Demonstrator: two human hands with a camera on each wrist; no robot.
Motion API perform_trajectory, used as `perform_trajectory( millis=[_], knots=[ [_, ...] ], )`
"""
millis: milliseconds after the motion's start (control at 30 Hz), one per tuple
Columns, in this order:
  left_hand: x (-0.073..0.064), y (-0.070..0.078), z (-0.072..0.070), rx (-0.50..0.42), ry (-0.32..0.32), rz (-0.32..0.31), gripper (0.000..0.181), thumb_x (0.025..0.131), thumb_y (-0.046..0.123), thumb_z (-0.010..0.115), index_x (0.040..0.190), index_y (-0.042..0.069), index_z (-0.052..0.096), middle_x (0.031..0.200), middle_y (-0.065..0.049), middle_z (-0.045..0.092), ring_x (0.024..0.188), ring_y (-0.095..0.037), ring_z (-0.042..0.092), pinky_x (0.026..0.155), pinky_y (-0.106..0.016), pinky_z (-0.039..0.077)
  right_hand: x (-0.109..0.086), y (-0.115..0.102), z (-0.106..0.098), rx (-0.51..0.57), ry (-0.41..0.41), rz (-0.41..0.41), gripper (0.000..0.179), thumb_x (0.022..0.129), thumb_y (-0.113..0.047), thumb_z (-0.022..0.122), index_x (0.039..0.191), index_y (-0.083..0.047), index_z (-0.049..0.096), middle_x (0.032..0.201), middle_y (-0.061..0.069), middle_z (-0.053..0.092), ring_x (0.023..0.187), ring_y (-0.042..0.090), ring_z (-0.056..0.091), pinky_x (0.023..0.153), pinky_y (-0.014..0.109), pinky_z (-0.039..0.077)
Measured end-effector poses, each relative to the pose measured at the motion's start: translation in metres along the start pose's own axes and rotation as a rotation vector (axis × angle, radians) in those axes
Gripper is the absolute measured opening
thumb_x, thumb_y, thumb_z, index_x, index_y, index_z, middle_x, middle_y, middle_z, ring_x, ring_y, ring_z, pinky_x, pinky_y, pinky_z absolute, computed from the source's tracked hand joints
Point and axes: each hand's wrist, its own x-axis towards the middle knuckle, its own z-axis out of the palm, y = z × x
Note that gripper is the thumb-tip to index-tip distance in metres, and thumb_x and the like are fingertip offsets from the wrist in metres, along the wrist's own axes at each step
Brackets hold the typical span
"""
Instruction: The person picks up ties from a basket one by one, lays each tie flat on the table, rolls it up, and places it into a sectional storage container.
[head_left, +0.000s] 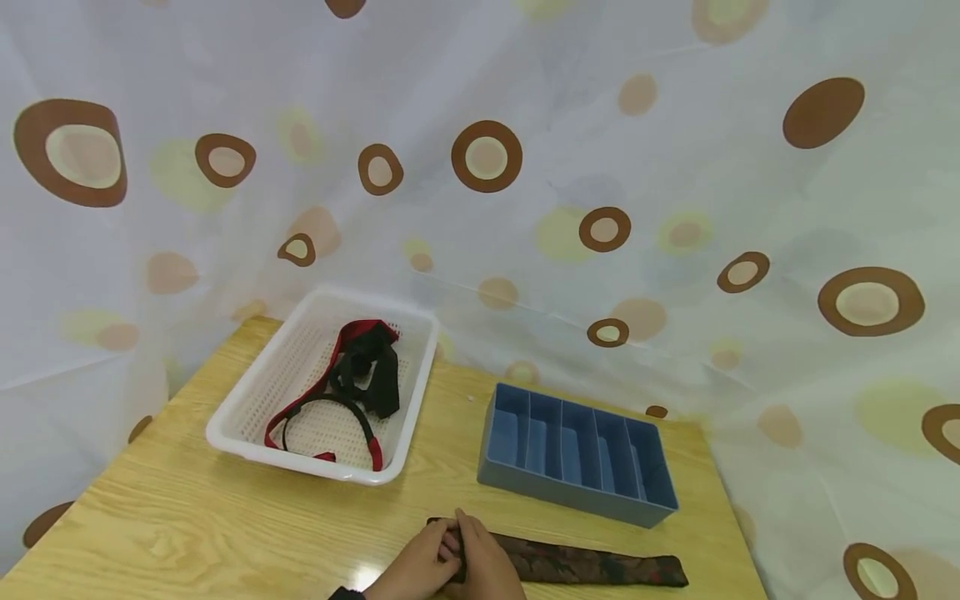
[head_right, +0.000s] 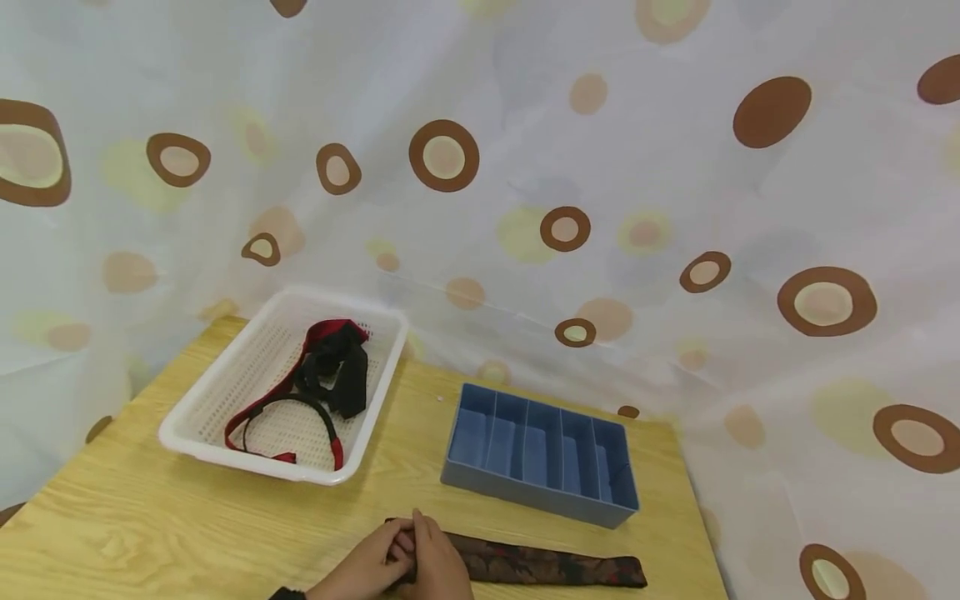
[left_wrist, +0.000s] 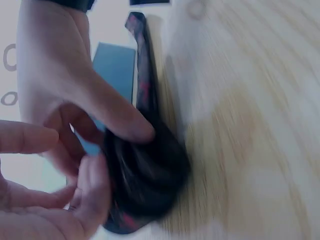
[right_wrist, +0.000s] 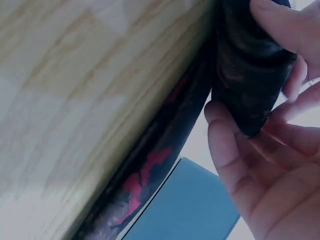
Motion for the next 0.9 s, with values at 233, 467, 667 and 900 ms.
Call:
perform_trajectory(
  millis=[233,467,667,900],
  knots=[
    [-0.002,-0.008,-0.015,0.478,0.002,0.094,0.071,0.077,0.022,0.077,0.135,0.004,0.041,0.127,-0.015,0.044,0.114,-0.032,0.046,0.089,-0.043,0.046,0.005,0.011,-0.003,0.094,-0.020,0.002,0.068,0.072,-0.016,0.081,0.129,0.002,0.048,0.127,0.021,0.054,0.105,0.042,0.056,0.083,0.052,0.049],
    [0.005,-0.008,-0.020,0.789,-0.115,0.151,0.094,0.067,0.041,0.082,0.141,0.006,0.036,0.134,-0.013,0.046,0.123,-0.030,0.044,0.096,-0.046,0.042,0.009,0.021,-0.001,0.161,-0.010,0.005,0.065,0.073,-0.013,0.079,0.127,0.005,0.048,0.124,0.027,0.055,0.107,0.047,0.055,0.085,0.056,0.047],
    [0.007,-0.014,-0.017,0.921,-0.067,0.200,0.075,0.073,0.040,0.079,0.132,0.007,0.048,0.119,-0.009,0.055,0.108,-0.024,0.053,0.087,-0.034,0.048,0.009,0.022,0.003,0.156,0.000,0.042,0.066,0.070,-0.020,0.082,0.125,-0.001,0.051,0.115,0.021,0.057,0.098,0.042,0.055,0.081,0.056,0.047],
    [0.008,-0.017,-0.017,0.936,-0.043,0.196,0.074,0.070,0.044,0.079,0.131,0.013,0.050,0.115,-0.005,0.056,0.099,-0.019,0.055,0.078,-0.033,0.047,0.007,0.024,0.003,0.169,-0.005,0.069,0.063,0.070,-0.020,0.082,0.123,-0.004,0.052,0.112,0.018,0.057,0.095,0.039,0.055,0.079,0.056,0.047]
  ],
)
